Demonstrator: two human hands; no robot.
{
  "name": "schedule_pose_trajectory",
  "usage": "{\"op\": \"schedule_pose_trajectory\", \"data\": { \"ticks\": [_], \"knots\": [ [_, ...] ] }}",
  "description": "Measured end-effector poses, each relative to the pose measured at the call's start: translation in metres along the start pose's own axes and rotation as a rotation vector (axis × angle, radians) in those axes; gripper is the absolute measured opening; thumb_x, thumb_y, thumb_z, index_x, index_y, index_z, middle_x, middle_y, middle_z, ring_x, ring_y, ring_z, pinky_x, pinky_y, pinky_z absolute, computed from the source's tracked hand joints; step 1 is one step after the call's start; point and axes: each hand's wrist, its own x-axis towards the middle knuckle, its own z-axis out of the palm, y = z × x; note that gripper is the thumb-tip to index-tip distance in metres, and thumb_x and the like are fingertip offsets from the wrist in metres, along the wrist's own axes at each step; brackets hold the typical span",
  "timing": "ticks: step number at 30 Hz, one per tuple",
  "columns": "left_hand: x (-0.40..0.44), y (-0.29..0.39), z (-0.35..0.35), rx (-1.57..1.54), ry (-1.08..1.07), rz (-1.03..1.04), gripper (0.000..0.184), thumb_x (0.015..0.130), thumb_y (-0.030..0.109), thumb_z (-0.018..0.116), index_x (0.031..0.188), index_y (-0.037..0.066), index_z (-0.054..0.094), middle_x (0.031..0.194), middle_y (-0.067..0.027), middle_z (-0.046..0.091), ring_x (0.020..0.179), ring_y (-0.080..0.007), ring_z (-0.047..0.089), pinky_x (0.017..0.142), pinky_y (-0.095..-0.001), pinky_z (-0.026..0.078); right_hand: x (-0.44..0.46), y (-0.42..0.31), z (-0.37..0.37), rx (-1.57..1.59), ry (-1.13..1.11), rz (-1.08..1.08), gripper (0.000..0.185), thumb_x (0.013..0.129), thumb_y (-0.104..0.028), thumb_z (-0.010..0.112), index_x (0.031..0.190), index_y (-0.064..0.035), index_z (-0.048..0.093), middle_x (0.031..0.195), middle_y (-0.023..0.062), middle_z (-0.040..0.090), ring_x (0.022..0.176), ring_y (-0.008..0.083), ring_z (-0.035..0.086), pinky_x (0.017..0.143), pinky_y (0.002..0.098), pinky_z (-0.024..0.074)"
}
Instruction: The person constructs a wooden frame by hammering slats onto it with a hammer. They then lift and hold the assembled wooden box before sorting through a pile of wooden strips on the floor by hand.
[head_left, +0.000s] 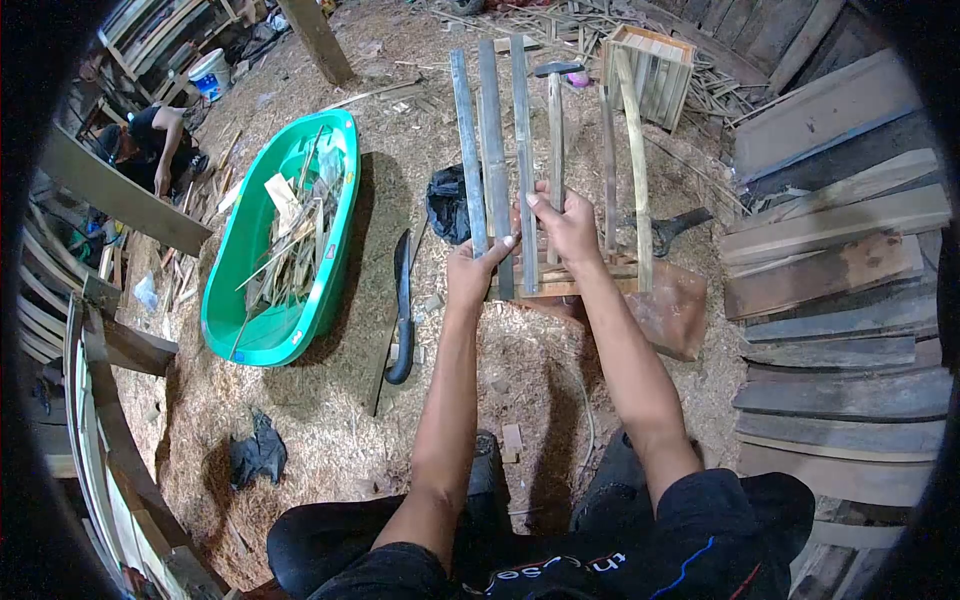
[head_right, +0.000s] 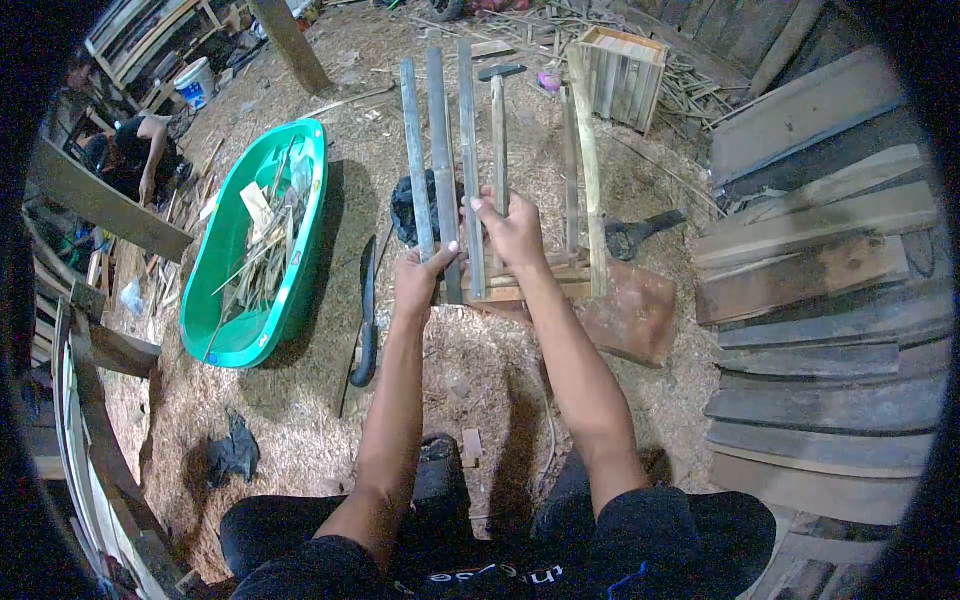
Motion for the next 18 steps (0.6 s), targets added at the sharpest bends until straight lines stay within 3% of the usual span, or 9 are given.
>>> {"op": "schedule_pose_trajectory", "data": {
  "ticks": [5,8,12,18],
  "knots": [
    [-0.005,0.012,0.007,-0.021,0.030,-0.048,0.014,0.088,0.013,0.073,0.091,0.000,0.068,0.082,-0.0080,0.070,0.069,-0.0137,0.067,0.064,-0.0268,0.053,-0.003,-0.005,0.004,0.067,0.032,0.007,0.023,0.093,-0.010,0.065,0.109,0.0057,0.061,0.097,0.0144,0.071,0.088,0.0191,0.070,0.079,0.0320,0.0575],
    [0.003,0.005,0.003,-0.004,0.028,-0.047,0.021,0.086,0.013,0.075,0.096,-0.004,0.069,0.087,-0.0093,0.072,0.073,-0.0131,0.067,0.067,-0.0272,0.053,-0.003,-0.007,0.004,0.087,0.023,0.000,0.024,0.093,-0.009,0.065,0.110,0.0055,0.060,0.097,0.0148,0.071,0.088,0.0195,0.070,0.079,0.0323,0.0581],
    [-0.002,0.015,0.009,0.013,0.032,-0.031,0.022,0.087,0.019,0.074,0.096,0.000,0.067,0.083,-0.0086,0.070,0.068,-0.0143,0.066,0.062,-0.0272,0.052,-0.002,-0.004,0.000,0.055,0.010,0.007,0.024,0.092,-0.008,0.065,0.112,0.0051,0.059,0.098,0.0155,0.071,0.088,0.0194,0.070,0.078,0.0324,0.0586],
    [-0.001,0.013,0.006,0.023,0.027,-0.023,0.025,0.084,0.016,0.077,0.098,-0.004,0.070,0.086,-0.0090,0.071,0.072,-0.0135,0.067,0.067,-0.0274,0.054,-0.005,-0.002,0.005,-0.023,0.043,0.005,0.024,0.093,-0.010,0.065,0.112,0.0044,0.060,0.099,0.0154,0.071,0.088,0.0192,0.070,0.077,0.0332,0.0580]
  ]
}}
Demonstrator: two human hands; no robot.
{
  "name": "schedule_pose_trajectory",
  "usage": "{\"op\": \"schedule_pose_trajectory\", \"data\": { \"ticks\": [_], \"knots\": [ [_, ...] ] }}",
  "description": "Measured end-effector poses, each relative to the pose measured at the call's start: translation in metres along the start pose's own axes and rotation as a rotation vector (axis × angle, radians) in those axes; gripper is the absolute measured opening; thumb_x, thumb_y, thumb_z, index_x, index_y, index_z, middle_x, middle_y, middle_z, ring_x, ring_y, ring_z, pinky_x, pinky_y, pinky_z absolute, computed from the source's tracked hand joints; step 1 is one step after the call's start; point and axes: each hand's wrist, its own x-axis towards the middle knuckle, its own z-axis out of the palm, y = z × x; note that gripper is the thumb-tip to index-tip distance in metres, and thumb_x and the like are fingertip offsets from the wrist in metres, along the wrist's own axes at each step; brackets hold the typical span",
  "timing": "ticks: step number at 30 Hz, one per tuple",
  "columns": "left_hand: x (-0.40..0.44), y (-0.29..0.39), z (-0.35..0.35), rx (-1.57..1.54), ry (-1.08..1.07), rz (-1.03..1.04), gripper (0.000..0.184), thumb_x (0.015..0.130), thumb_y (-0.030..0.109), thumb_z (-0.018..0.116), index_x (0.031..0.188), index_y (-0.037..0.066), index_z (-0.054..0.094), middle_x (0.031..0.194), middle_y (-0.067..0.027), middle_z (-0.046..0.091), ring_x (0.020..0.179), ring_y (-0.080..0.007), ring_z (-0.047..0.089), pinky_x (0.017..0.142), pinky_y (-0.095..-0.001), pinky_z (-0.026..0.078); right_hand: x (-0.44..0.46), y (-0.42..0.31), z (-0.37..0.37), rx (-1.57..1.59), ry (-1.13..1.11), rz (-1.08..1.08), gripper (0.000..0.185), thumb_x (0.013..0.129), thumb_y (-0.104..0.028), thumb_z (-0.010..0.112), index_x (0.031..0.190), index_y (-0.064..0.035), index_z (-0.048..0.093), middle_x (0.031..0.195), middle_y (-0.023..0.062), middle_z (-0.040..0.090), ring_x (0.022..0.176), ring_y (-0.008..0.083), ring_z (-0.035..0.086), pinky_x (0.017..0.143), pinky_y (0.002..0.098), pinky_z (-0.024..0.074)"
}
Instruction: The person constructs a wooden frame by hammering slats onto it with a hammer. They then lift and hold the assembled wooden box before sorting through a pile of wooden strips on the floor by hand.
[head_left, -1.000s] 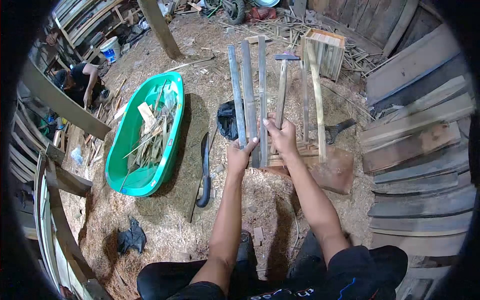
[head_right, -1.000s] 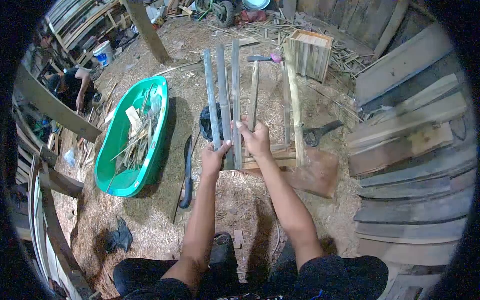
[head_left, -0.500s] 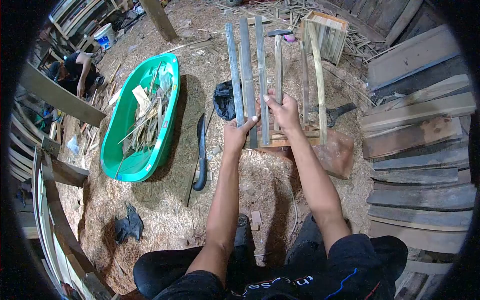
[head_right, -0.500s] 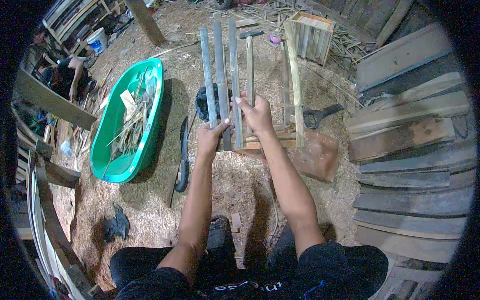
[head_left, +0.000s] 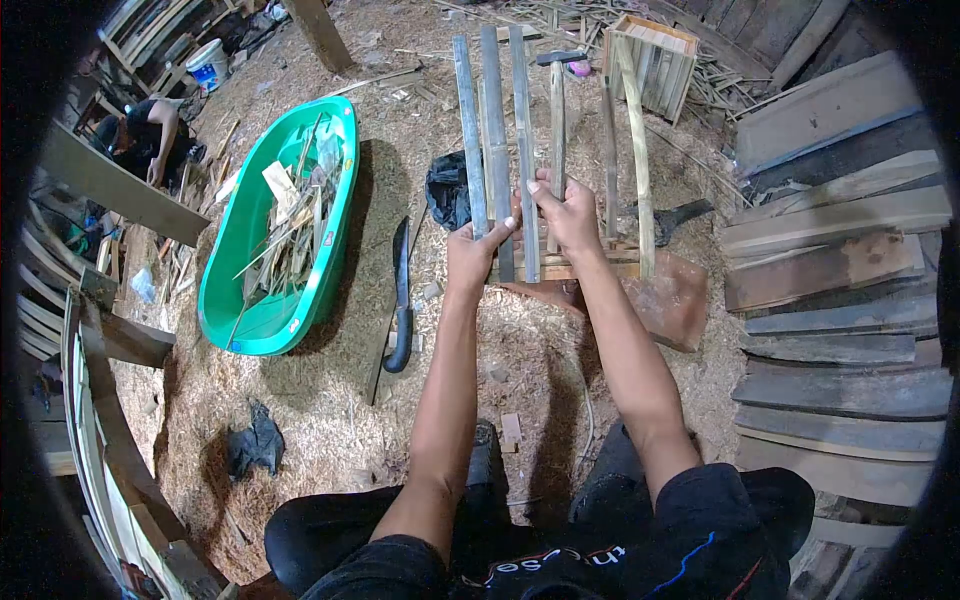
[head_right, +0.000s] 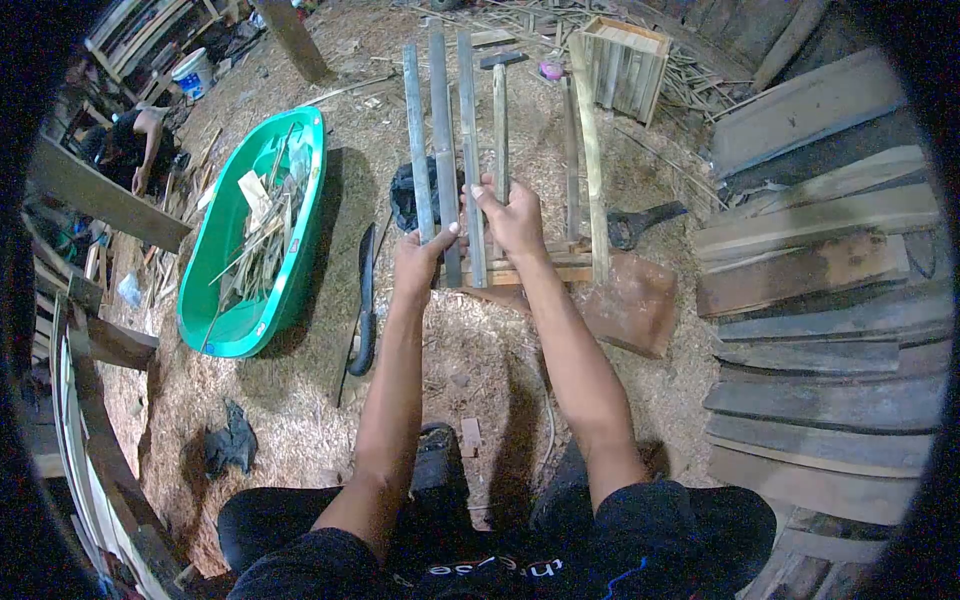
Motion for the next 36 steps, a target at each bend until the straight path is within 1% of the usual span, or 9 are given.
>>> {"op": "schedule_pose_trajectory", "data": {
  "ticks": [5,12,15,18,20,21,24,30,36],
  "knots": [
    [-0.001,0.001,0.001,0.011,0.006,-0.007,0.022,0.085,0.015,0.076,0.096,-0.002,0.070,0.083,-0.0081,0.071,0.070,-0.0135,0.067,0.065,-0.0266,0.053,0.005,0.011,-0.003,-0.030,0.006,-0.039,0.027,0.093,-0.012,0.066,0.113,0.0041,0.060,0.099,0.0144,0.071,0.087,0.0183,0.069,0.075,0.0341,0.0572],
    [0.002,-0.001,0.001,-0.008,-0.019,-0.004,0.020,0.083,0.013,0.077,0.094,-0.002,0.070,0.081,-0.0084,0.071,0.067,-0.0131,0.066,0.062,-0.0257,0.052,0.003,0.005,0.000,0.005,-0.004,-0.030,0.027,0.092,-0.011,0.066,0.112,0.0049,0.060,0.098,0.0131,0.071,0.086,0.0171,0.069,0.078,0.0310,0.0559],
    [0.000,0.003,-0.003,0.096,-0.065,0.003,0.024,0.081,0.007,0.078,0.100,-0.003,0.070,0.090,-0.0089,0.072,0.077,-0.0144,0.068,0.072,-0.0288,0.055,0.001,0.007,0.002,0.024,0.013,-0.051,0.025,0.093,-0.010,0.066,0.112,0.0050,0.061,0.097,0.0108,0.070,0.086,0.0159,0.068,0.080,0.0295,0.0548],
    [0.001,0.004,-0.003,0.103,-0.082,-0.014,0.024,0.080,0.004,0.078,0.101,-0.003,0.069,0.091,-0.0082,0.072,0.080,-0.0143,0.068,0.073,-0.0287,0.055,0.000,0.012,0.002,-0.003,0.033,-0.101,0.026,0.092,-0.010,0.066,0.112,0.0055,0.061,0.097,0.0111,0.070,0.087,0.0160,0.068,0.079,0.0293,0.0551],
    [0.000,0.002,-0.002,0.067,-0.094,0.038,0.019,0.080,0.010,0.079,0.092,-0.002,0.070,0.082,-0.0075,0.071,0.071,-0.0135,0.066,0.066,-0.0266,0.051,0.004,0.020,-0.002,-0.035,0.018,-0.134,0.027,0.092,-0.010,0.066,0.114,0.0062,0.060,0.097,0.0116,0.071,0.086,0.0158,0.068,0.077,0.0294,0.0557],
    [0.000,0.002,-0.001,0.049,-0.100,0.064,0.018,0.080,0.012,0.080,0.087,-0.002,0.071,0.077,-0.0071,0.070,0.067,-0.0130,0.065,0.063,-0.0256,0.050,0.001,0.014,0.002,0.013,0.025,-0.103,0.028,0.092,-0.010,0.066,0.114,0.0060,0.060,0.096,0.0117,0.071,0.085,0.0158,0.069,0.076,0.0288,0.0557],
    [0.000,0.001,-0.002,0.066,-0.091,0.045,0.018,0.080,0.012,0.080,0.088,-0.002,0.071,0.077,-0.0067,0.070,0.067,-0.0135,0.065,0.063,-0.0259,0.050,-0.002,0.009,0.006,0.079,0.025,-0.066,0.028,0.092,-0.010,0.067,0.114,0.0059,0.060,0.095,0.0122,0.072,0.084,0.0161,0.069,0.075,0.0289,0.0559],
    [0.003,-0.002,-0.003,0.030,-0.115,0.068,0.018,0.080,0.012,0.079,0.088,-0.001,0.070,0.077,-0.0068,0.070,0.067,-0.0142,0.066,0.063,-0.0275,0.051,-0.002,0.009,0.007,-0.007,0.019,-0.098,0.026,0.093,-0.011,0.066,0.112,0.0059,0.060,0.095,0.0140,0.072,0.086,0.0174,0.070,0.075,0.0297,0.0564],
    [-0.002,0.004,0.000,0.012,-0.109,0.056,0.018,0.080,0.011,0.079,0.088,-0.001,0.070,0.077,-0.0069,0.070,0.067,-0.0144,0.066,0.064,-0.0275,0.051,-0.004,0.008,0.007,0.064,0.053,-0.038,0.026,0.094,-0.011,0.065,0.113,0.0057,0.060,0.099,0.0151,0.072,0.088,0.0180,0.070,0.075,0.0296,0.0565]
  ]
}}
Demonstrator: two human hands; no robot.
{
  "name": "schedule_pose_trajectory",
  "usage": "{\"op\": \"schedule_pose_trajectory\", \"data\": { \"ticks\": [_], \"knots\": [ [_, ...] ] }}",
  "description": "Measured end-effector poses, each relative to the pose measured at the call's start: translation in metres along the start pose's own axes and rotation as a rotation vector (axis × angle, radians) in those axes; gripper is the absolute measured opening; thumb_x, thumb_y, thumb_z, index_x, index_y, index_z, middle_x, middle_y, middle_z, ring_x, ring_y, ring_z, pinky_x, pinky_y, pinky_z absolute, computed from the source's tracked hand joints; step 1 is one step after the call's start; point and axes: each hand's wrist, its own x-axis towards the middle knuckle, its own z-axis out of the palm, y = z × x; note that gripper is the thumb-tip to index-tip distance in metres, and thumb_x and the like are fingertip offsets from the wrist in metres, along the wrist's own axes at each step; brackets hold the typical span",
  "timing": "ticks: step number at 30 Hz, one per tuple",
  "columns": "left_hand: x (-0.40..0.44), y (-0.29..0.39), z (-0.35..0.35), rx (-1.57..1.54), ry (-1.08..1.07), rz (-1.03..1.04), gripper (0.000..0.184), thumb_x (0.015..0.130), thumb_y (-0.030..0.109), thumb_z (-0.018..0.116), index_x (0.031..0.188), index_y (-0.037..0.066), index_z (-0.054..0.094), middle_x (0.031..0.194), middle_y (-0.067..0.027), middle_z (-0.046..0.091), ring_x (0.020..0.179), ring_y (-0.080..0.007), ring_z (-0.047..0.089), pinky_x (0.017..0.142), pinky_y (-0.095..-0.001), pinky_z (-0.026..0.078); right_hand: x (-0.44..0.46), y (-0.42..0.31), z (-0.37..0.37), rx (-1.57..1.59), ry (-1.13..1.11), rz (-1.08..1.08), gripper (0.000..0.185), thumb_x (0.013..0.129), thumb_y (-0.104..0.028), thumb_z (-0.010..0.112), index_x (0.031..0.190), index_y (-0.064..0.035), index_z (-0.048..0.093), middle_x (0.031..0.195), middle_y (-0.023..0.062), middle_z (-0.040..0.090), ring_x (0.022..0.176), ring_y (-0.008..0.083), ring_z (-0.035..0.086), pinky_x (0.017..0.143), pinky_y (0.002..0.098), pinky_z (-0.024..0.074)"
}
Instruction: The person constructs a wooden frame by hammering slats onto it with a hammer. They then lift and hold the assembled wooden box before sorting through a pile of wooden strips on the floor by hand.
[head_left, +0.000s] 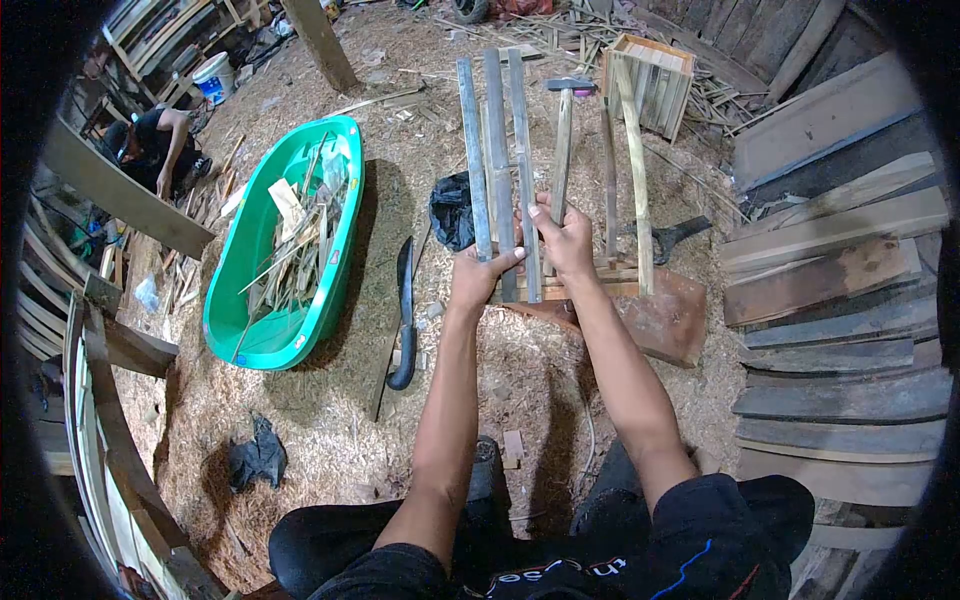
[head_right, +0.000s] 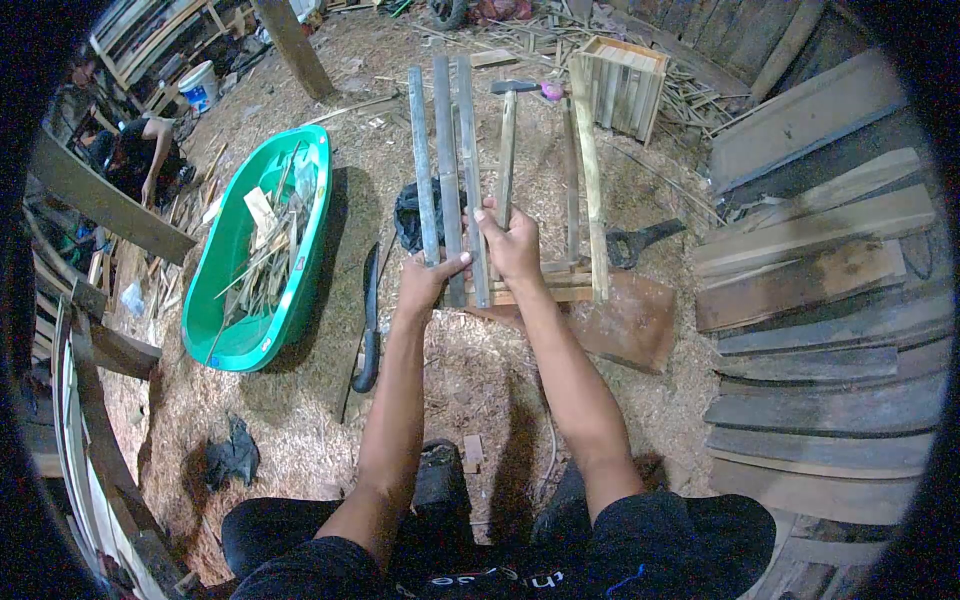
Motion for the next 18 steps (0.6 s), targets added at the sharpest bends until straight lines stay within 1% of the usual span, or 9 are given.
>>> {"op": "schedule_pose_trajectory", "data": {
  "ticks": [3,7,10,12,13,14,16,17,18],
  "knots": [
    [0.001,0.000,0.000,-0.005,-0.005,-0.010,0.017,0.081,0.011,0.079,0.088,-0.002,0.070,0.077,-0.0073,0.070,0.068,-0.0144,0.066,0.065,-0.0271,0.051,0.002,0.001,-0.003,-0.005,-0.014,0.023,0.026,0.093,-0.011,0.065,0.113,0.0055,0.060,0.100,0.0140,0.071,0.089,0.0182,0.070,0.075,0.0299,0.0568],
    [0.002,-0.003,-0.001,-0.036,-0.015,-0.025,0.016,0.080,0.011,0.079,0.087,-0.001,0.070,0.077,-0.0074,0.070,0.070,-0.0139,0.066,0.066,-0.0265,0.051,0.000,0.000,-0.001,0.016,0.002,-0.011,0.026,0.093,-0.010,0.065,0.114,0.0055,0.060,0.098,0.0124,0.071,0.088,0.0173,0.070,0.073,0.0301,0.0568],
    [0.005,-0.008,-0.003,0.060,0.000,-0.003,0.026,0.080,0.014,0.080,0.097,-0.002,0.067,0.085,-0.0078,0.070,0.069,-0.0150,0.065,0.067,-0.0280,0.052,0.002,0.003,-0.001,-0.035,0.005,-0.062,0.026,0.093,-0.010,0.066,0.113,0.0053,0.060,0.096,0.0125,0.071,0.087,0.0168,0.070,0.072,0.0299,0.0566],
    [0.011,-0.016,0.001,0.256,0.149,0.216,0.035,0.081,0.014,0.078,0.107,-0.003,0.063,0.092,-0.0100,0.069,0.077,-0.0186,0.066,0.075,-0.0336,0.053,0.005,0.003,-0.002,-0.120,0.017,-0.087,0.024,0.093,-0.010,0.066,0.111,0.0053,0.061,0.096,0.0131,0.071,0.086,0.0169,0.070,0.071,0.0296,0.0563],
    [0.011,-0.020,0.003,0.356,0.221,0.320,0.039,0.081,0.015,0.078,0.112,-0.004,0.061,0.096,-0.0111,0.068,0.081,-0.0204,0.067,0.078,-0.0364,0.053,0.006,0.003,-0.002,-0.097,0.014,-0.072,0.024,0.093,-0.009,0.065,0.110,0.0052,0.061,0.096,0.0133,0.071,0.086,0.0169,0.070,0.071,0.0293,0.0561],
    [0.009,-0.023,0.002,0.451,0.321,0.445,0.043,0.081,0.013,0.077,0.116,-0.004,0.058,0.099,-0.0125,0.067,0.089,-0.0229,0.065,0.084,-0.0391,0.051,0.009,0.003,-0.002,-0.072,0.012,-0.059,0.023,0.093,-0.009,0.065,0.110,0.0052,0.061,0.095,0.0134,0.071,0.086,0.0169,0.070,0.071,0.0291,0.0560],
    [-0.004,-0.004,0.007,0.643,0.513,0.697,0.051,0.081,0.011,0.074,0.125,-0.004,0.053,0.105,-0.0153,0.065,0.103,-0.0279,0.063,0.095,-0.0443,0.047,0.012,0.006,-0.002,-0.041,0.009,-0.046,0.022,0.092,-0.009,0.065,0.109,0.0053,0.061,0.095,0.0136,0.071,0.085,0.0170,0.070,0.072,0.0288,0.0558],
    [-0.007,-0.003,-0.001,0.651,0.412,0.841,0.046,0.079,0.008,0.070,0.122,-0.001,0.058,0.111,-0.0186,0.064,0.120,-0.0315,0.054,0.104,-0.0450,0.039,0.017,0.006,-0.001,-0.033,0.003,-0.055,0.022,0.092,-0.008,0.065,0.108,0.0055,0.061,0.095,0.0137,0.071,0.084,0.0171,0.070,0.072,0.0288,0.0557],
    [-0.008,-0.004,-0.009,0.711,0.281,0.864,0.044,0.079,0.009,0.070,0.121,0.001,0.060,0.115,-0.0179,0.064,0.121,-0.0317,0.053,0.104,-0.0446,0.038,0.023,0.009,-0.002,-0.024,-0.005,-0.062,0.021,0.092,-0.008,0.065,0.108,0.0058,0.060,0.094,0.0137,0.072,0.084,0.0171,0.070,0.072,0.0289,0.0557]
  ]
}}
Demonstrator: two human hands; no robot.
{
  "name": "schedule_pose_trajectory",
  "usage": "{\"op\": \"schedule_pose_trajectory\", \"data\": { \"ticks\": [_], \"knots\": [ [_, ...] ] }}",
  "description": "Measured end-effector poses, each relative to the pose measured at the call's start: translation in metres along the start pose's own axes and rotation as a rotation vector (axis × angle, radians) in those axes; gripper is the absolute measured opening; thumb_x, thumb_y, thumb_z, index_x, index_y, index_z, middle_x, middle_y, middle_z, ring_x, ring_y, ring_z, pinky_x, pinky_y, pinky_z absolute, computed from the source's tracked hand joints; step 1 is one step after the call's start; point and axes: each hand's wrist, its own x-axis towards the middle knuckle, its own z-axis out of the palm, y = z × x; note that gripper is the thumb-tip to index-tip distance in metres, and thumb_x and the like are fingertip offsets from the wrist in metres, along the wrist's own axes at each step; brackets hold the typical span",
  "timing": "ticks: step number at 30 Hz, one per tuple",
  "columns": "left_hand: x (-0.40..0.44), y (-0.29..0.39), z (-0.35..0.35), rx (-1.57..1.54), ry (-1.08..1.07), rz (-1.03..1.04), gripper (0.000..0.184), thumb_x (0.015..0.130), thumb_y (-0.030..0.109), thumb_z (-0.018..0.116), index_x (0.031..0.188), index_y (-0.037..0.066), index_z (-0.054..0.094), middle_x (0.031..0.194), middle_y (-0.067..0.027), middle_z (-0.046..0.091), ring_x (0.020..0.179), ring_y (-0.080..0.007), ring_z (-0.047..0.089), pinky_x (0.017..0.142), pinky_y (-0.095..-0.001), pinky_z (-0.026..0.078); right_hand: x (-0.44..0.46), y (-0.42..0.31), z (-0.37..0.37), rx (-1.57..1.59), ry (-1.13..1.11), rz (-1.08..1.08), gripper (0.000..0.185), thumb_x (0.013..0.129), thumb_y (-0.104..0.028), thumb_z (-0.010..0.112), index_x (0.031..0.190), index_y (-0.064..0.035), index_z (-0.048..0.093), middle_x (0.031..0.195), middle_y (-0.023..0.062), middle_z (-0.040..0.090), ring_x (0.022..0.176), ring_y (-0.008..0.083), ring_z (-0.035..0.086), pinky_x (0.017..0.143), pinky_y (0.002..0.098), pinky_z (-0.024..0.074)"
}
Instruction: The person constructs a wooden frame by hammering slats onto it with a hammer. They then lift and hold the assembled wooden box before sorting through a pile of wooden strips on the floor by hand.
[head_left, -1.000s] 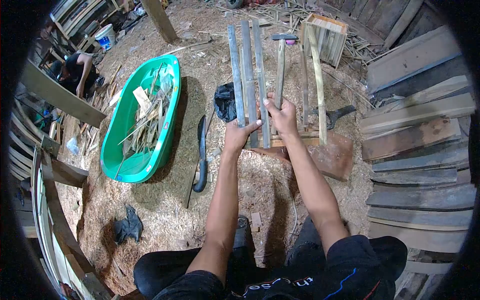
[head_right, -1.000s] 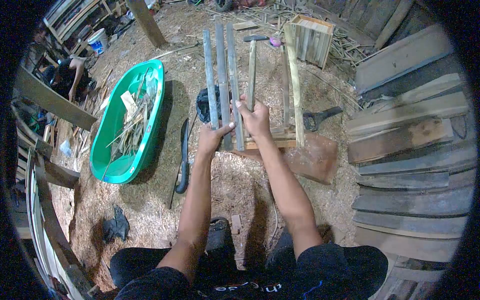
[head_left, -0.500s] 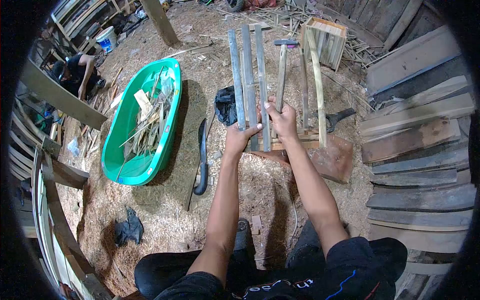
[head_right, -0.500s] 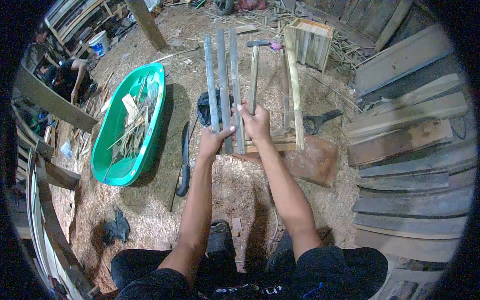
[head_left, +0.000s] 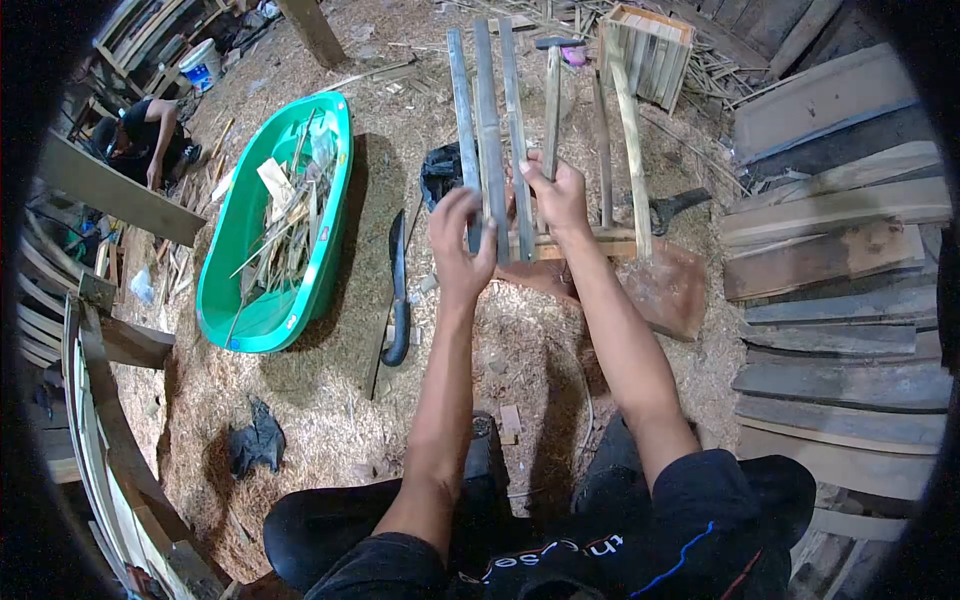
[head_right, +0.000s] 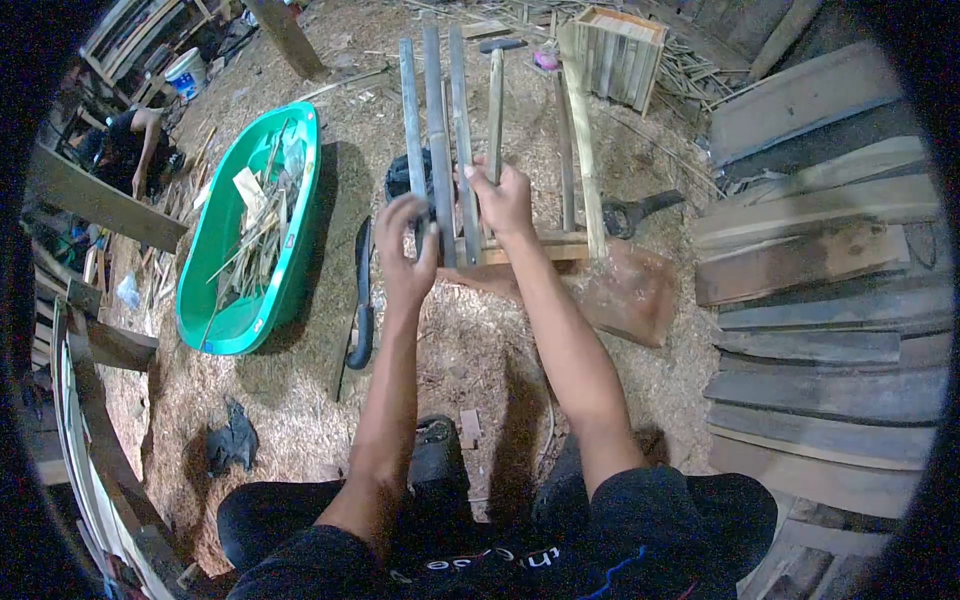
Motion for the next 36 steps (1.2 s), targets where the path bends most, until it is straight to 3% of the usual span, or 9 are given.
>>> {"op": "schedule_pose_trajectory", "data": {
  "ticks": [6,11,18,22,25,28,31,34,36],
  "knots": [
    [-0.019,-0.002,0.010,0.117,-0.361,0.100,0.039,0.081,0.018,0.072,0.118,0.010,0.068,0.135,-0.0052,0.059,0.134,-0.0274,0.046,0.106,-0.0483,0.031,0.039,0.009,-0.001,0.009,-0.011,-0.001,0.018,0.090,-0.007,0.065,0.104,0.0053,0.063,0.089,0.0132,0.072,0.081,0.0172,0.070,0.073,0.0280,0.0542],
    [-0.002,-0.019,0.029,0.203,-0.332,0.122,0.032,0.080,0.021,0.076,0.112,0.019,0.073,0.134,-0.0024,0.060,0.132,-0.0255,0.048,0.103,-0.0475,0.031,0.066,0.012,0.001,-0.015,0.037,0.094,0.022,0.091,-0.006,0.062,0.110,0.0065,0.063,0.095,0.0148,0.073,0.085,0.0194,0.070,0.078,0.0299,0.0551],
    [0.028,-0.043,0.041,0.056,-0.302,0.155,0.021,0.074,0.011,0.079,0.094,0.008,0.076,0.116,-0.0087,0.070,0.116,-0.0326,0.060,0.095,-0.0436,0.048,0.102,0.043,-0.003,-0.152,0.123,0.169,0.016,0.084,-0.008,0.068,0.093,0.0041,0.070,0.085,0.0163,0.073,0.077,0.0206,0.071,0.071,0.0330,0.0541],
    [0.033,-0.047,0.045,0.055,-0.317,0.110,0.022,0.074,0.013,0.080,0.095,0.008,0.076,0.116,-0.0081,0.070,0.116,-0.0330,0.060,0.097,-0.0437,0.048,0.114,0.056,-0.007,-0.563,0.207,0.171,0.029,0.080,-0.020,0.074,0.094,0.0051,0.069,0.081,0.0182,0.071,0.077,0.0263,0.070,0.070,0.0380,0.0527],
    [0.033,-0.053,0.050,0.037,-0.322,0.068,0.021,0.075,0.017,0.080,0.096,0.014,0.077,0.119,-0.0017,0.069,0.121,-0.0266,0.056,0.100,-0.0423,0.037,0.116,0.055,-0.007,-0.519,0.250,0.289,0.016,0.081,-0.009,0.070,0.091,0.0034,0.069,0.084,0.0111,0.071,0.074,0.0173,0.066,0.065,0.0337,0.0507],
    [0.033,-0.049,0.048,0.086,-0.336,0.063,0.024,0.077,0.017,0.079,0.099,0.010,0.076,0.120,-0.0047,0.069,0.122,-0.0305,0.055,0.102,-0.0432,0.041,0.123,0.059,-0.008,-0.453,0.305,0.289,0.012,0.080,-0.007,0.069,0.088,0.0014,0.070,0.080,0.0091,0.069,0.067,0.0175,0.064,0.060,0.0349,0.0494],
    [0.032,-0.046,0.050,0.119,-0.330,0.044,0.025,0.078,0.018,0.078,0.102,0.011,0.076,0.121,-0.0026,0.069,0.126,-0.0291,0.053,0.106,-0.0422,0.035,0.115,0.041,-0.011,-0.517,0.430,0.239,0.027,0.081,-0.023,0.072,0.095,0.0003,0.070,0.083,0.0183,0.071,0.078,0.0300,0.070,0.074,0.0410,0.0530],
    [0.030,-0.048,0.054,0.085,-0.298,0.023,0.023,0.075,0.016,0.080,0.097,0.012,0.077,0.116,-0.0006,0.072,0.121,-0.0285,0.055,0.101,-0.0428,0.036,0.103,0.021,-0.017,-0.516,0.436,0.005,0.024,0.087,-0.020,0.066,0.100,0.0003,0.067,0.076,0.0151,0.068,0.069,0.0249,0.068,0.064,0.0385,0.0535],
    [0.031,-0.047,0.053,0.052,-0.280,0.032,0.024,0.075,0.017,0.080,0.098,0.012,0.077,0.113,0.0002,0.072,0.121,-0.0285,0.055,0.101,-0.0427,0.035,0.064,-0.035,-0.011,-0.384,0.213,0.113,0.017,0.096,-0.017,0.058,0.098,-0.0009,0.060,0.065,0.0057,0.059,0.053,0.0137,0.058,0.045,0.0300,0.0446]
  ]
}}
